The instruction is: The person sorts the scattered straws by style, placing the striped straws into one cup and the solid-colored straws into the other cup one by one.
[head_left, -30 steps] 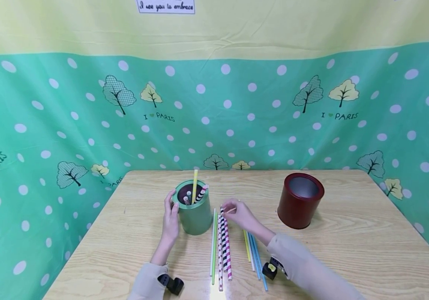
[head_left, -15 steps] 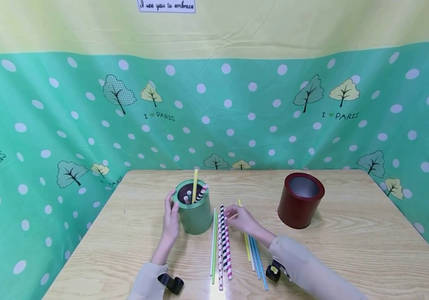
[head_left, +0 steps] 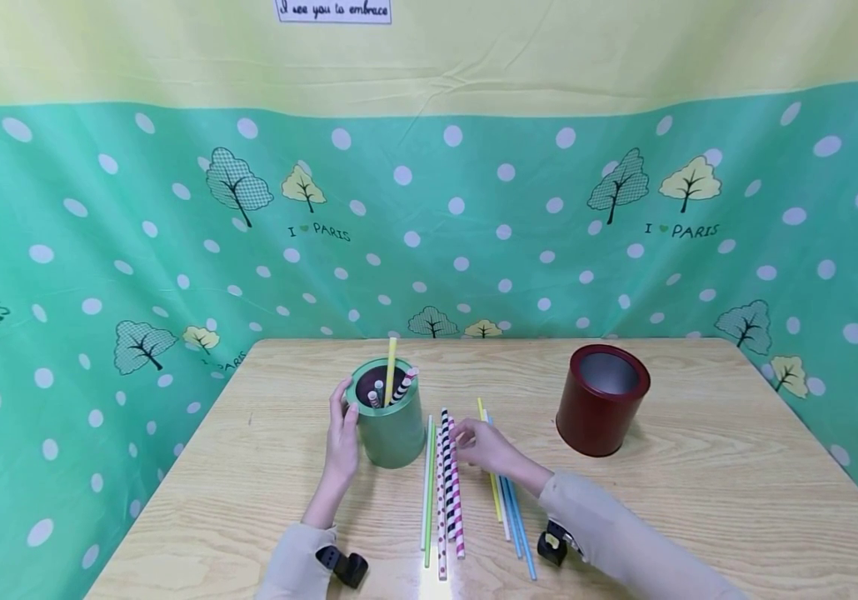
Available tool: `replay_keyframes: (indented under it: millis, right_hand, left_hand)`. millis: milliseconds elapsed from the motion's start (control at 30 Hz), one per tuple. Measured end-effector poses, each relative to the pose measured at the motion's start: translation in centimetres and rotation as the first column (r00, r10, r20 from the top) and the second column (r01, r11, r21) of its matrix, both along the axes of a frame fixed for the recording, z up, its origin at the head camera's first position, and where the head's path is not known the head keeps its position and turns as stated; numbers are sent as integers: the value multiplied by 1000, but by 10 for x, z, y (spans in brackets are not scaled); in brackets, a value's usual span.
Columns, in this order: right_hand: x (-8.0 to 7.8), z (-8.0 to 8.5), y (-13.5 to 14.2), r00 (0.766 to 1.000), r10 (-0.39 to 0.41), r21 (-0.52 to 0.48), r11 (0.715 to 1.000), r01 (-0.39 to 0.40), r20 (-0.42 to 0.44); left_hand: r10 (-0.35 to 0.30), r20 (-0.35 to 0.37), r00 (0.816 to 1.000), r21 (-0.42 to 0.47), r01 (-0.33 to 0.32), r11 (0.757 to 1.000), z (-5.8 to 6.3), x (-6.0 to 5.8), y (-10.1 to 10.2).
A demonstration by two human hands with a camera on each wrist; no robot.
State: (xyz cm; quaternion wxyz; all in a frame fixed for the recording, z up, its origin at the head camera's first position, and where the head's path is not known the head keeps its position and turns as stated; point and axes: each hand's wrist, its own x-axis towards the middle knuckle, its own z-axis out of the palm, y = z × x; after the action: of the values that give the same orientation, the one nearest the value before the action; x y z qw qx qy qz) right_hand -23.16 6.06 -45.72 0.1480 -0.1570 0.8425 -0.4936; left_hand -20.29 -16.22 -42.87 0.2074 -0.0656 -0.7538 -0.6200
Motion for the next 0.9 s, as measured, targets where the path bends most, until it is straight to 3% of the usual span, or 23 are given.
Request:
replay_keyframes:
  millis: [900]
  right_hand:
    - [3, -9, -4, 1000, 24, 45, 999, -24, -1]
  left_hand:
    - [4, 15, 1000, 1, -4, 1000, -1, -1, 0]
